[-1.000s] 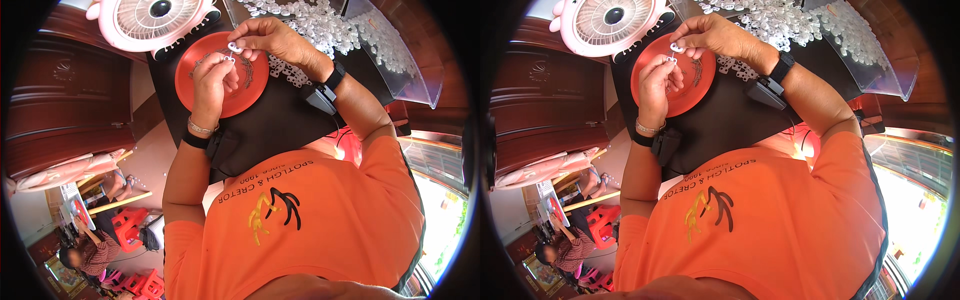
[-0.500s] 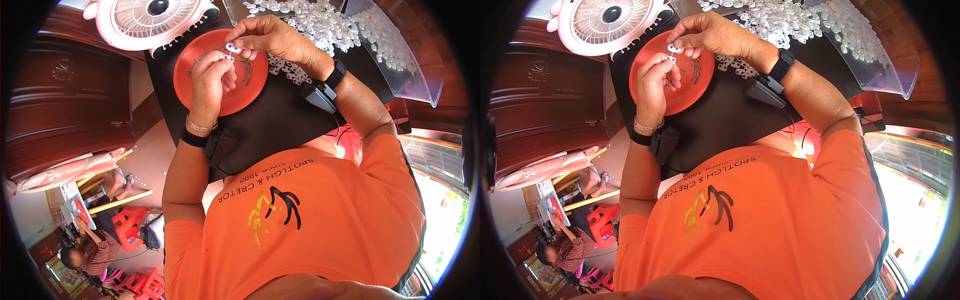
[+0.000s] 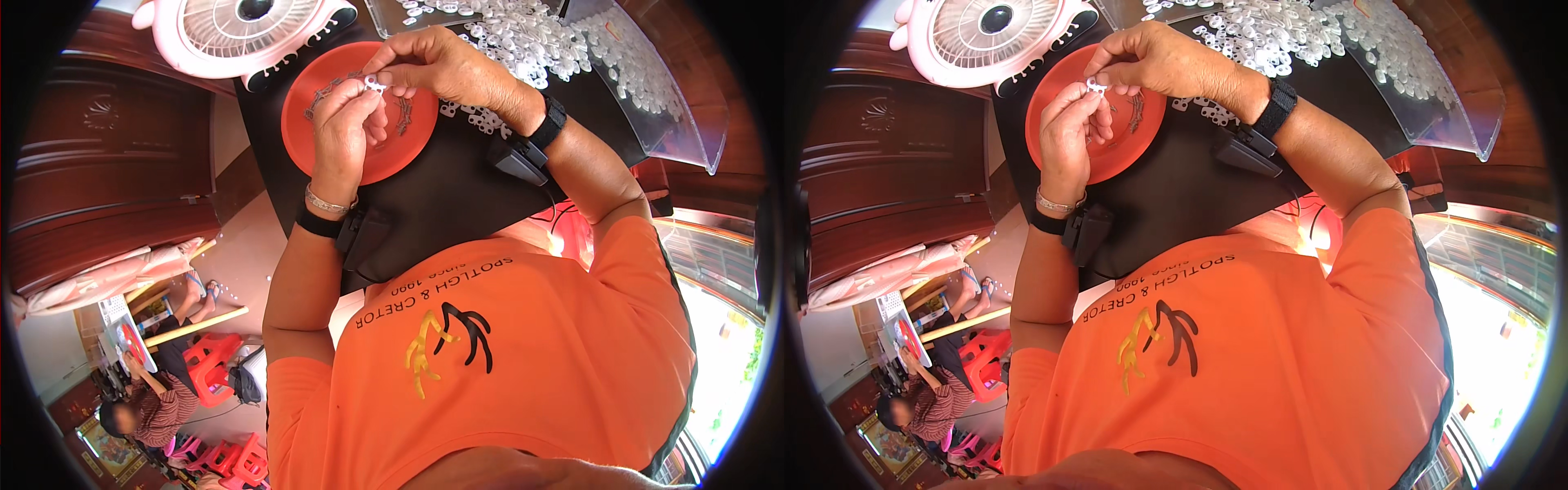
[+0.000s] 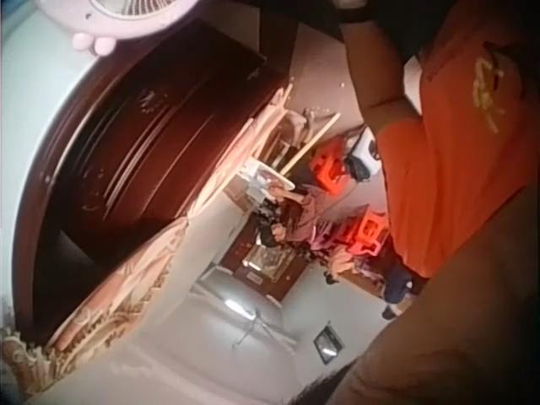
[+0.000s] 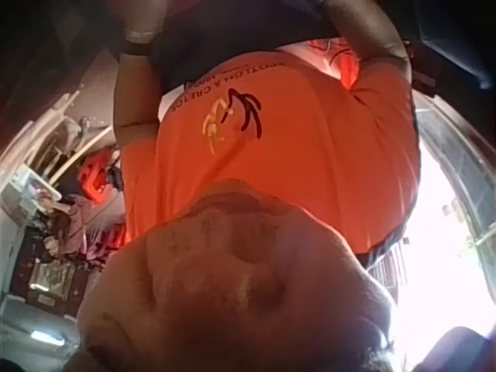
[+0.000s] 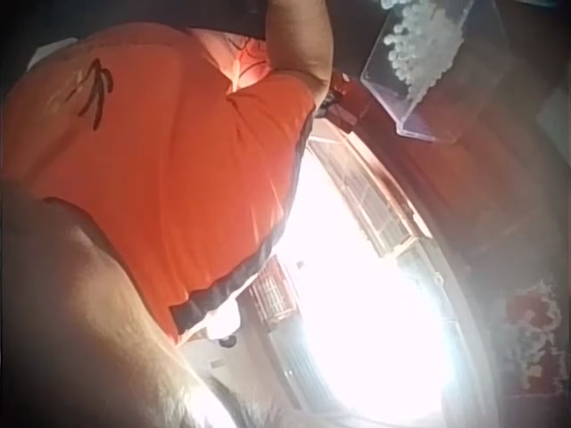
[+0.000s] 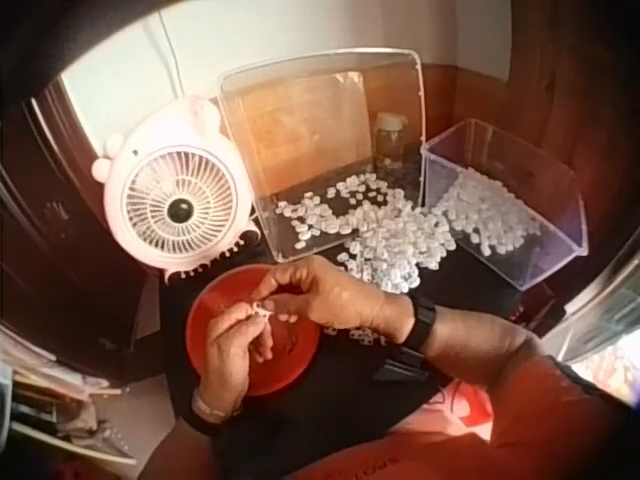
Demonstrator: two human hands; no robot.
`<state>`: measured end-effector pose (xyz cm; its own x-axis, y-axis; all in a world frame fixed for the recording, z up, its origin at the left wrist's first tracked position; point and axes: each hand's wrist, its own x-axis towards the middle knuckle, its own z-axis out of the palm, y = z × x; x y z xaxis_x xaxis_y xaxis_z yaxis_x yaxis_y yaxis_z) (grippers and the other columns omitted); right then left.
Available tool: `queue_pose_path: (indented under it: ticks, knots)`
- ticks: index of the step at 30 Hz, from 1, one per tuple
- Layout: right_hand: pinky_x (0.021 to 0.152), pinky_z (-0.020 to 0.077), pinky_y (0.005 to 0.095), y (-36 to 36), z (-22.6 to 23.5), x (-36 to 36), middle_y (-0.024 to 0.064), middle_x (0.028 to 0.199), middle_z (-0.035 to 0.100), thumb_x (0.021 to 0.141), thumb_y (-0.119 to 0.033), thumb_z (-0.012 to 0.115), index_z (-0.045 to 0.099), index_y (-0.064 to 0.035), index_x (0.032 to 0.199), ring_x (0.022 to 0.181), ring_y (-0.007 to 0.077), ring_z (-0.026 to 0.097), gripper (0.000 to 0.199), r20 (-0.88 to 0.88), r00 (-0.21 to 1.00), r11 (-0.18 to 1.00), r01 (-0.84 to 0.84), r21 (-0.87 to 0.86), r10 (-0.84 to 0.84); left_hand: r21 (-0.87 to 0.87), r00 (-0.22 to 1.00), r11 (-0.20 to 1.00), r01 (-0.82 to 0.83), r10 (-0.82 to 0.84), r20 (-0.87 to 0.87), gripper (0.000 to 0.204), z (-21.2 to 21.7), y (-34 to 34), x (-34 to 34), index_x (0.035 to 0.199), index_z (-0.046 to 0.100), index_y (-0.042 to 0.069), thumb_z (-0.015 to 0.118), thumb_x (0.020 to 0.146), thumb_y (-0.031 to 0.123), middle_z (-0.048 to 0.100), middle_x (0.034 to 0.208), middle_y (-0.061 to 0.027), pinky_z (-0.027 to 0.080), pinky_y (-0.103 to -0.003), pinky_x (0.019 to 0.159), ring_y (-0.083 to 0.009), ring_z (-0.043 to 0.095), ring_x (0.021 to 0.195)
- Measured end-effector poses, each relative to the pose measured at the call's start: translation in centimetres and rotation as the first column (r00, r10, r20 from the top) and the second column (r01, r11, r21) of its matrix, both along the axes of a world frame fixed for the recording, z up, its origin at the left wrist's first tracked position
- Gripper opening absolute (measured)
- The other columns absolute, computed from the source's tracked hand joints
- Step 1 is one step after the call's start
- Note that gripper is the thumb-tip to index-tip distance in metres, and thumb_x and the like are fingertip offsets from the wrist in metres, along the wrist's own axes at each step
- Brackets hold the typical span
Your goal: Manual assembly of small white plastic components at a workstation.
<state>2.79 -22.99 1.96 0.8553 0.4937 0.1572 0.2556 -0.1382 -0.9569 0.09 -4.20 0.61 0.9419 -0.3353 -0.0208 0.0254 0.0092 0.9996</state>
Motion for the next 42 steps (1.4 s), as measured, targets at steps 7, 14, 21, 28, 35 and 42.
queue_pose_path:
  ticks: [7, 14, 21, 28, 35, 42]
  knots:
    - [0.074, 0.0535, 0.0264, 0.8, -0.3, -0.8, 0.0046, 0.088, 0.065, 0.085, -0.001, 0.063, 0.061, 0.0017, 0.108, 0.084, 0.0116, 0.063, 0.023, 0.113, 0.994, 1.000, 0.001, 0.004, -0.002, -0.091, 0.997, 0.993, -0.072, 0.074, 0.022, 0.018, -0.3, -0.1, -0.1, 0.091, 0.058, 0.002, 0.048, 0.092, 0.017, 0.059, 0.071, -0.0041, 0.039, -0.021, 0.054, -0.0102, 0.053, 0.057]
    - [0.076, 0.0535, 0.0276, 1.1, 0.3, -1.4, 0.0067, 0.091, 0.065, 0.079, -0.001, 0.066, 0.061, 0.0001, 0.107, 0.084, 0.0143, 0.064, 0.027, 0.321, 0.945, 0.980, 0.121, -0.155, -0.066, -0.150, 0.994, 0.985, -0.083, 0.072, -0.076, 0.023, -0.5, 0.0, 0.0, 0.095, 0.058, 0.001, 0.047, 0.092, 0.022, 0.060, 0.070, -0.0055, 0.040, -0.022, 0.054, -0.0119, 0.054, 0.057]
    - [0.079, 0.0529, 0.0307, 1.2, 0.4, -1.6, 0.0080, 0.094, 0.066, 0.074, -0.003, 0.068, 0.062, -0.0009, 0.106, 0.085, 0.0193, 0.065, 0.032, 0.383, 0.923, 0.968, 0.129, -0.215, -0.038, -0.160, 0.994, 0.984, -0.084, 0.070, -0.088, 0.024, -0.5, -0.3, 0.1, 0.091, 0.059, 0.002, 0.049, 0.091, 0.023, 0.059, 0.065, -0.0035, 0.038, -0.021, 0.049, -0.0100, 0.053, 0.053]
    - [0.072, 0.0534, 0.0329, 2.0, -0.3, -2.0, 0.0122, 0.093, 0.066, 0.075, -0.009, 0.070, 0.062, -0.0003, 0.104, 0.083, 0.0254, 0.066, 0.031, 0.550, 0.828, 0.940, 0.266, -0.215, -0.109, -0.126, 0.997, 0.989, -0.073, 0.071, -0.025, 0.026, -0.6, -0.4, -0.3, 0.095, 0.058, 0.000, 0.046, 0.093, 0.022, 0.062, 0.071, -0.0059, 0.040, -0.022, 0.052, -0.0120, 0.054, 0.056]
    - [0.067, 0.0528, 0.0377, 2.0, -0.1, -2.3, 0.0155, 0.076, 0.064, 0.076, -0.012, 0.066, 0.062, -0.0002, 0.095, 0.073, 0.0319, 0.065, 0.023, 0.594, 0.799, 0.938, 0.273, -0.214, -0.097, -0.223, 0.993, 0.969, -0.111, 0.097, -0.072, 0.025, -0.5, -0.7, -0.3, 0.085, 0.060, 0.000, 0.047, 0.091, 0.020, 0.063, 0.068, -0.0060, 0.040, -0.019, 0.048, -0.0089, 0.054, 0.052]
    - [0.062, 0.0521, 0.0377, 2.1, -0.6, -2.1, 0.0153, 0.070, 0.063, 0.078, -0.012, 0.064, 0.061, 0.0000, 0.091, 0.068, 0.0320, 0.064, 0.018, 0.586, 0.805, 0.944, 0.261, -0.199, -0.099, -0.206, 0.995, 0.974, -0.092, 0.085, -0.046, 0.025, -0.6, -0.5, -0.3, 0.087, 0.060, -0.002, 0.047, 0.090, 0.019, 0.062, 0.067, -0.0073, 0.044, -0.020, 0.049, -0.0109, 0.057, 0.054]
